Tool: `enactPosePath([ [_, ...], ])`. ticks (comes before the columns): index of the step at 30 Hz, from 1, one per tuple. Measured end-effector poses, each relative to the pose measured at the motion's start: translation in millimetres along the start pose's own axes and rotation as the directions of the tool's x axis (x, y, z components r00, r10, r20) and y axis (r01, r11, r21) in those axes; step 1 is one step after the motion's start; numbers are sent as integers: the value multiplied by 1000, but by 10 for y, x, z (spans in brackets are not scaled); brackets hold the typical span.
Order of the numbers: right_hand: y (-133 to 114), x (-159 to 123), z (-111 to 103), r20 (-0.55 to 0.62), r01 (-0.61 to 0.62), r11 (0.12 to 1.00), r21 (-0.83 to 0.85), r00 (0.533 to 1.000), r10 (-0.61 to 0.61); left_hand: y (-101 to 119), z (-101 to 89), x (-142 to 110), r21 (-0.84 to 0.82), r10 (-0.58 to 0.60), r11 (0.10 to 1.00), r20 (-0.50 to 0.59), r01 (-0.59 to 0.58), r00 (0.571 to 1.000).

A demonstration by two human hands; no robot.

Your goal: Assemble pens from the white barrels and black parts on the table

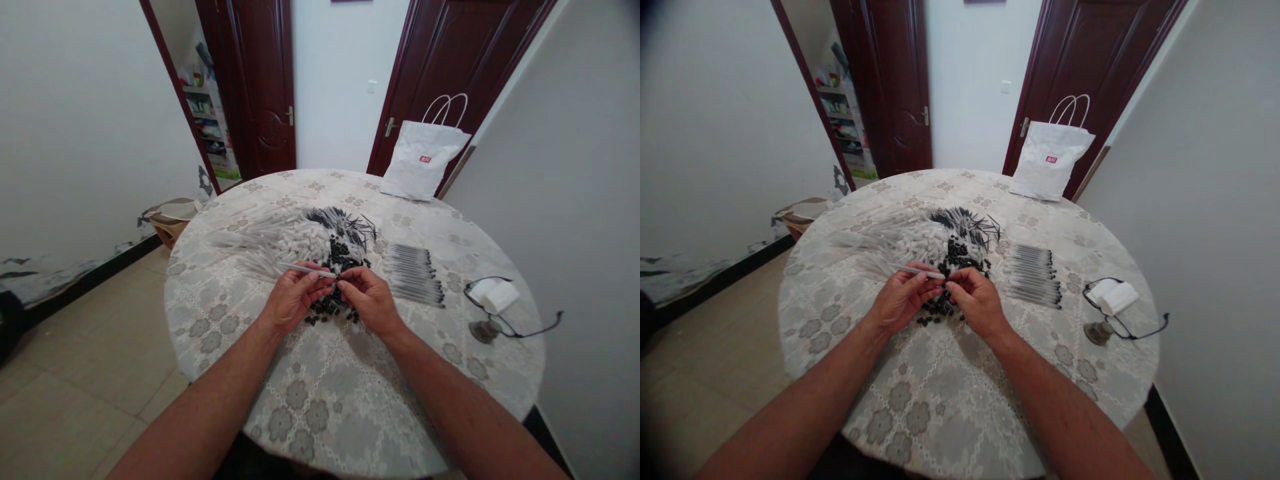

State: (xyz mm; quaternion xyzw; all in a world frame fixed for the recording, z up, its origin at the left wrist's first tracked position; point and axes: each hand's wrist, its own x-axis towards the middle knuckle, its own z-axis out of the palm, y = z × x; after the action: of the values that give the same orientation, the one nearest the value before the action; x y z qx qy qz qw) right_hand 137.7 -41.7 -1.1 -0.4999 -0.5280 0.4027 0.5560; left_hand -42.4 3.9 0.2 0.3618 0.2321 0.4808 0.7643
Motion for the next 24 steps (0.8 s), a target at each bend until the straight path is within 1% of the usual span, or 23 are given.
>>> enactPosePath([
  [7,29,13,-19,-12,-5,1000,16,1000,6,-8,-1,9,8,6,1000,6,-6,1000],
  [16,8,2,-16,-24,29,997,-70,999,-31,-17,14,8,33,6,999,3,-6,1000],
  [19,8,-1,-30,-23,117,978,-171,992,-123,-24,19,11,59,3,998,-12,-3,1000],
  [22,-8,0,-41,-2,251,928,-274,965,-262,-21,17,12,94,-16,995,-26,18,1000],
  [24,-20,1,-44,7,303,904,-302,949,-316,-12,12,12,117,-32,993,-28,35,999],
])
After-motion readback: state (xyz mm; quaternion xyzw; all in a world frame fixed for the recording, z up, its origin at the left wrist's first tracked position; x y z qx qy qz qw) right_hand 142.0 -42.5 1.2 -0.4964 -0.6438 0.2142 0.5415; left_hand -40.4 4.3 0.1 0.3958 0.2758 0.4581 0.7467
